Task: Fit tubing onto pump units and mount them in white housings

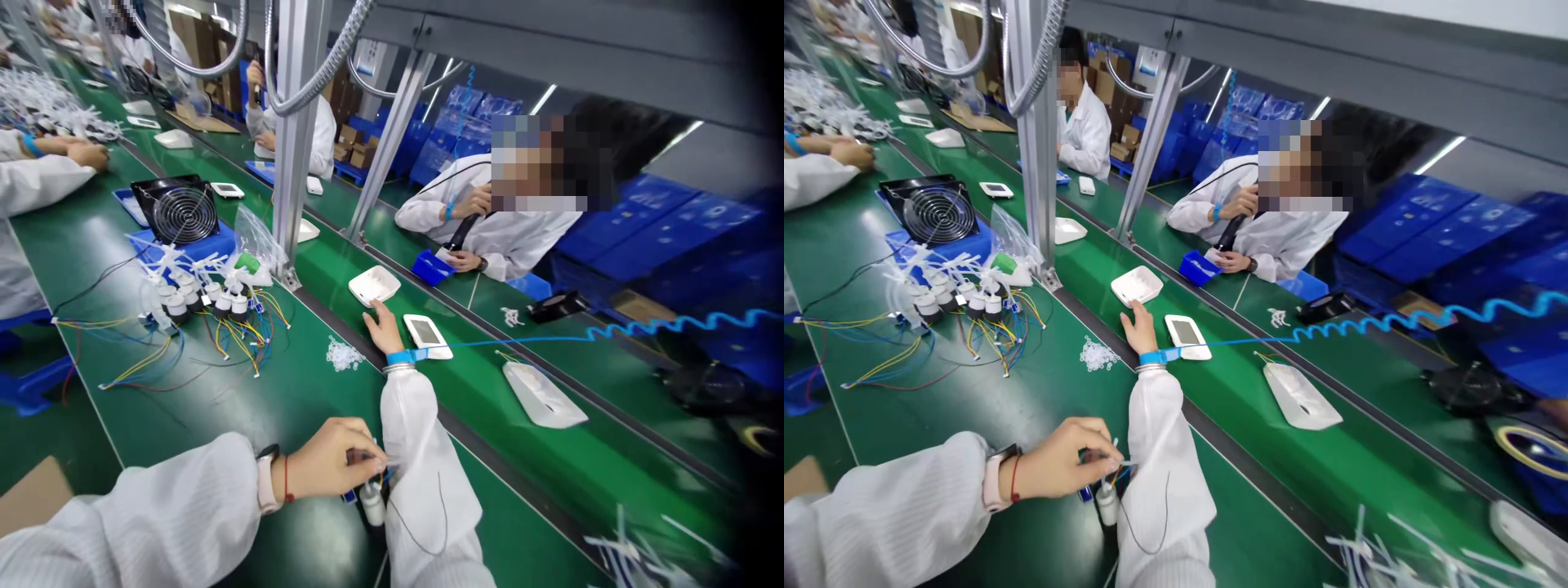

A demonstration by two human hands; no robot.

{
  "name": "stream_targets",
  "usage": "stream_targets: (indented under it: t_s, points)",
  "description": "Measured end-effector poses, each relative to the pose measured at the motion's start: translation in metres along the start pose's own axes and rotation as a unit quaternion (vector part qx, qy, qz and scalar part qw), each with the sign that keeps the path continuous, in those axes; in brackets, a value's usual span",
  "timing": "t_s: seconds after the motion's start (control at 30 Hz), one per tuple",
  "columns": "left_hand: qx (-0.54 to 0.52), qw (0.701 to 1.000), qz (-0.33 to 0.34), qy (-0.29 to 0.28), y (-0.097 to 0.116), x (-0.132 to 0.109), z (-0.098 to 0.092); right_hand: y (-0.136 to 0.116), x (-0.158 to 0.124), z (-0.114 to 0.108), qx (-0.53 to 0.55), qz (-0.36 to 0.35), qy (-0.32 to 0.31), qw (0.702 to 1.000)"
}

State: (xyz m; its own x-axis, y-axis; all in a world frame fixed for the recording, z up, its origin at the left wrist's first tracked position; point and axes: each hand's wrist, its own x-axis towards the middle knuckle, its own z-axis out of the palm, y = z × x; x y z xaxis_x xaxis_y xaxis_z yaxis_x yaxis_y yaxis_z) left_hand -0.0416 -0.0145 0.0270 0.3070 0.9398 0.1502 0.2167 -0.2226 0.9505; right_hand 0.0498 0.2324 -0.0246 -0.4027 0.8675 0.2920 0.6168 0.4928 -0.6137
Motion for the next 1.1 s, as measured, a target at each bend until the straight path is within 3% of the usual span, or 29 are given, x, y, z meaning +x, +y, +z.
stream_targets:
  t_s: [0.17, 0.33, 0.43, 0.5, 0.6, 0.7, 0.87, 1.0, 1.1]
  points:
    - [-0.003, 1.0, -0.009, -0.005, -0.002, 0.0, 0.001, 0.003, 0.007, 0.0, -0.084, 0.026, -0.03, 0.996]
    - [0.027, 1.0, -0.007, -0.004, -0.01, 0.002, 0.0, 0.004, -0.01, -0.024, -0.159, 0.142, 0.022, 0.977]
    - [0.086, 0.995, 0.041, -0.01, -0.015, 0.003, -0.003, 0.008, -0.02, -0.034, -0.19, 0.221, 0.068, 0.954]
    - [0.146, 0.985, 0.09, -0.008, -0.018, 0.003, -0.005, 0.012, -0.023, -0.037, -0.198, 0.248, 0.067, 0.946]
    - [0.218, 0.962, 0.161, -0.011, -0.021, 0.005, -0.01, 0.015, -0.026, -0.037, -0.198, 0.256, 0.049, 0.945]
    - [0.247, 0.95, 0.187, -0.034, -0.02, 0.007, -0.015, 0.011, -0.037, -0.04, -0.193, 0.246, 0.06, 0.948]
    - [0.296, 0.924, 0.233, -0.073, -0.011, 0.007, -0.024, -0.01, -0.098, -0.052, -0.169, 0.21, 0.1, 0.958]
    - [0.388, 0.861, 0.303, -0.13, 0.009, 0.002, -0.03, -0.028, -0.178, -0.06, -0.132, 0.157, 0.148, 0.967]
    - [0.424, 0.829, 0.339, -0.134, 0.03, -0.001, -0.032, -0.043, -0.232, -0.064, -0.136, 0.177, 0.134, 0.965]
